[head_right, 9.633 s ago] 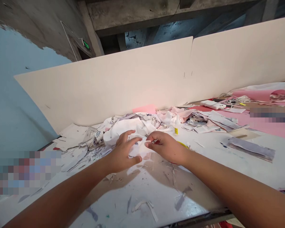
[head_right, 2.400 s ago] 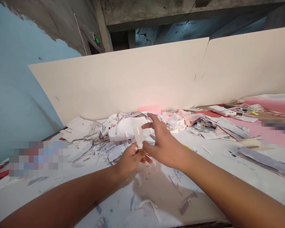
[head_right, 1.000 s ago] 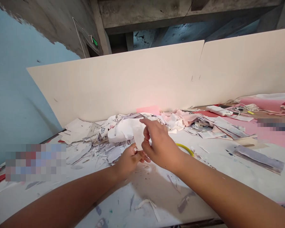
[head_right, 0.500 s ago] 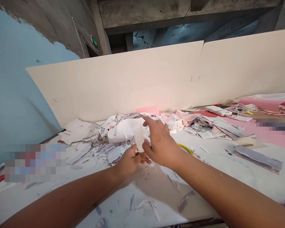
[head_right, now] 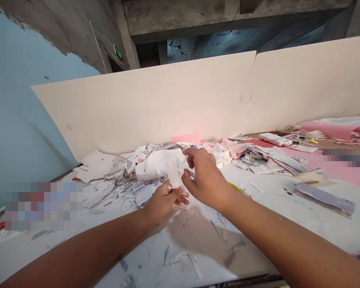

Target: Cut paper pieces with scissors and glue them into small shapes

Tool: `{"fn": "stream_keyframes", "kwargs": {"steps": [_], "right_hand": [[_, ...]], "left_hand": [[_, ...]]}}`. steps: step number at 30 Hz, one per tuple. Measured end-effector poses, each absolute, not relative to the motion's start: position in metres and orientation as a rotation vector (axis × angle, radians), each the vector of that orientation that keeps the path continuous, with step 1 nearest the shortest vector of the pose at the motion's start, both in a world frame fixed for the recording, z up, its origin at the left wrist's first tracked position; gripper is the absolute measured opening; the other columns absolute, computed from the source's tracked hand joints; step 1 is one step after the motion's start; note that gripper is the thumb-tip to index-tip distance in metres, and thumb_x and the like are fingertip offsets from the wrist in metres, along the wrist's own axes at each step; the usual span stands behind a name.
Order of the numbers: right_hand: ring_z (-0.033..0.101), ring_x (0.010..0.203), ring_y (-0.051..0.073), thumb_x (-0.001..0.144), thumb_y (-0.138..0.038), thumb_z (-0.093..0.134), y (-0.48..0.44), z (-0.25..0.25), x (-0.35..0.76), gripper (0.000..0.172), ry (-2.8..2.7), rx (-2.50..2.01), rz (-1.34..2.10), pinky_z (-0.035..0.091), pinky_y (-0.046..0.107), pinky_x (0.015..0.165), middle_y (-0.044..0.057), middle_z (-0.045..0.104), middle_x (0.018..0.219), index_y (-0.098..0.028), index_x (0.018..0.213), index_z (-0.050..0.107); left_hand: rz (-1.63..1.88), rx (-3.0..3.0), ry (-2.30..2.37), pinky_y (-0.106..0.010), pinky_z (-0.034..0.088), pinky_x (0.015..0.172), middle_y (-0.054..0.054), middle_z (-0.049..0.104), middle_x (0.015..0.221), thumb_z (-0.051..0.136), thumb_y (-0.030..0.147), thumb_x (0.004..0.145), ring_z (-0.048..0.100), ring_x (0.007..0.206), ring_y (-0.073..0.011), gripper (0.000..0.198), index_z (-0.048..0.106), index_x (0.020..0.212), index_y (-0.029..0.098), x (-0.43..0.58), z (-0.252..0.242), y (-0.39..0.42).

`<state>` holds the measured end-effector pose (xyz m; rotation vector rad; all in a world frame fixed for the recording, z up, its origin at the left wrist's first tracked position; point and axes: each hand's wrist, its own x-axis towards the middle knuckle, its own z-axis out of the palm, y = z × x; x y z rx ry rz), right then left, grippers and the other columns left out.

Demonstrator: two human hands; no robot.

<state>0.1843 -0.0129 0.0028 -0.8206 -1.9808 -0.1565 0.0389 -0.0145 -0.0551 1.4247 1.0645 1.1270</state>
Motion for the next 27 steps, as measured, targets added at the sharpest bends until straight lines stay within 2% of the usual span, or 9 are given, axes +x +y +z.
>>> {"fn": "stream_keyframes", "kwargs": {"steps": [1,3,5,6,9,13,17,22,27], "right_hand": [[0.048,0.068,0.017,0.068,-0.007,0.045,-0.013,0.003,0.184,0.037,-1.993,-0.817,-0.142,0.04,0.036,0.071,0.0,0.045,0.071,-0.021,0.101,0.037],[0.049,0.067,0.017,0.068,-0.005,0.043,-0.013,0.002,0.184,0.044,-2.084,-0.809,-0.103,0.04,0.036,0.072,-0.001,0.045,0.066,-0.021,0.108,0.035],[0.049,0.085,0.022,0.067,-0.007,0.045,-0.013,0.001,0.183,0.06,-2.14,-0.815,-0.099,0.038,0.042,0.077,0.006,0.052,0.086,-0.019,0.122,0.023],[0.045,0.095,0.025,0.067,-0.009,0.047,-0.013,0.001,0.183,0.067,-2.132,-0.825,-0.104,0.036,0.045,0.08,0.01,0.049,0.101,-0.019,0.126,0.017],[0.039,0.106,0.026,0.069,-0.015,0.051,-0.013,0.002,0.184,0.068,-2.023,-0.858,-0.006,0.035,0.045,0.083,0.013,0.036,0.122,-0.022,0.127,0.016],[0.047,0.097,0.021,0.076,-0.025,0.049,-0.011,0.003,0.184,0.051,-1.986,-0.958,0.535,0.042,0.038,0.076,0.008,0.046,0.111,-0.026,0.122,0.027],[0.053,0.084,0.017,0.076,-0.03,0.053,-0.003,0.001,0.182,0.035,-1.912,-0.911,0.96,0.043,0.034,0.073,0.001,0.053,0.086,-0.024,0.109,0.044],[0.055,0.079,0.013,0.072,-0.025,0.059,0.009,0.0,0.186,0.034,-1.682,-0.707,1.25,0.043,0.028,0.071,0.0,0.058,0.088,-0.022,0.103,0.047],[0.058,0.073,0.011,0.07,-0.02,0.062,0.012,0.003,0.189,0.032,-1.57,-0.628,1.378,0.044,0.025,0.067,-0.001,0.062,0.085,-0.021,0.101,0.051]], "left_hand": [[1.126,1.422,1.063,-0.026,0.039,0.059,-0.005,0.063,0.075,0.052,0.038,0.073,0.062,0.063,-0.0154,0.023,0.048,0.078,0.016,0.039,-0.055,-0.015],[1.106,1.447,1.052,-0.026,0.04,0.061,-0.005,0.063,0.074,0.052,0.039,0.073,0.062,0.064,-0.0159,0.023,0.047,0.077,0.017,0.038,-0.055,-0.015],[1.099,1.482,1.041,-0.027,0.04,0.062,-0.004,0.063,0.071,0.051,0.039,0.074,0.062,0.064,-0.0161,0.024,0.047,0.079,0.017,0.038,-0.055,-0.016],[1.104,1.494,1.038,-0.027,0.039,0.062,-0.004,0.063,0.071,0.051,0.04,0.075,0.062,0.065,-0.016,0.024,0.047,0.081,0.017,0.037,-0.055,-0.016],[1.119,1.509,1.007,-0.026,0.039,0.061,-0.003,0.061,0.075,0.051,0.04,0.075,0.062,0.064,-0.0155,0.024,0.048,0.08,0.017,0.037,-0.058,-0.015],[1.036,1.482,0.961,-0.027,0.04,0.061,-0.004,0.062,0.076,0.052,0.041,0.074,0.063,0.063,-0.0154,0.025,0.047,0.079,0.017,0.037,-0.061,-0.014],[1.007,1.476,0.954,-0.028,0.04,0.063,-0.006,0.063,0.08,0.055,0.04,0.072,0.063,0.065,-0.0163,0.027,0.047,0.079,0.016,0.037,-0.061,-0.015],[1.016,1.383,0.898,-0.028,0.04,0.064,-0.009,0.064,0.077,0.052,0.042,0.074,0.064,0.075,-0.0209,0.029,0.048,0.078,0.014,0.035,-0.056,-0.021],[1.124,1.26,0.83,-0.026,0.039,0.06,-0.007,0.063,0.078,0.052,0.034,0.072,0.064,0.068,-0.0195,0.023,0.052,0.082,0.014,0.037,-0.048,-0.021]]}}
